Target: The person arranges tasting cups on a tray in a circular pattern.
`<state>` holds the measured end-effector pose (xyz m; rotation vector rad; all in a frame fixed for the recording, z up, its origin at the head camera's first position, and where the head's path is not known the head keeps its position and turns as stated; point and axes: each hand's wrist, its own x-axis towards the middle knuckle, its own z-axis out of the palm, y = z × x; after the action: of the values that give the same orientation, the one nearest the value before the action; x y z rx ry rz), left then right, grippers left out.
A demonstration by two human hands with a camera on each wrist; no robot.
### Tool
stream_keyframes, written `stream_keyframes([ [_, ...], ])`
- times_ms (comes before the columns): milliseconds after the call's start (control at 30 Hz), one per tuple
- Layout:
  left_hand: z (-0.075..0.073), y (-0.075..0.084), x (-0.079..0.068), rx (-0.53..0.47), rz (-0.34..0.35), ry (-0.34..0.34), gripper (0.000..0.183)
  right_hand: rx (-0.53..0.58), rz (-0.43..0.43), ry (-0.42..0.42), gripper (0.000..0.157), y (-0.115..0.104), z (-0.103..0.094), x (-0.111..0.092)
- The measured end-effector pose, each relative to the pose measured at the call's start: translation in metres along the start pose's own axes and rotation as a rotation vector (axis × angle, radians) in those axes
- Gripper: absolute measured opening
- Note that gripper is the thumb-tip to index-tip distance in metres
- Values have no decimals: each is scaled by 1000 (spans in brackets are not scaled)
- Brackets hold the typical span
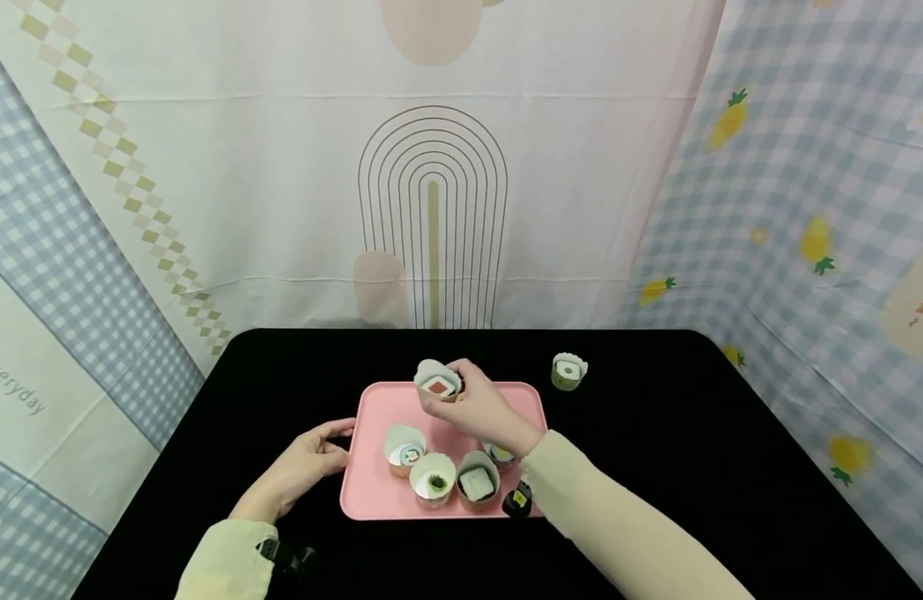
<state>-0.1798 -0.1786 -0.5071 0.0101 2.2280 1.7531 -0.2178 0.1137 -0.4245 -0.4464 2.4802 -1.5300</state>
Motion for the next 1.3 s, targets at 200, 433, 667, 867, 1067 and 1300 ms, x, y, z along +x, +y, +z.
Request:
stream_keyframes([
  [200,-1,1,1,-10,12,-16,62,-97,-19,-49,47,-5,16,10],
  [433,-2,1,-1,-1,36,-29,63,-263,18,-18,51,-7,27,19],
  [667,-1,3,-1,8,18,-5,62,-270,49,-26,54,-4,33,23],
  [867,1,2,-1,-9,35,-1,62,-314,41,-41,57,-3,37,21],
  [1067,2,2,-2,-30,27,5,62,-334,65,-64,60,-4,42,23],
  [1300,0,0,-2,-24,33,-12,63,-324,74,-83,64,-1,42,24],
])
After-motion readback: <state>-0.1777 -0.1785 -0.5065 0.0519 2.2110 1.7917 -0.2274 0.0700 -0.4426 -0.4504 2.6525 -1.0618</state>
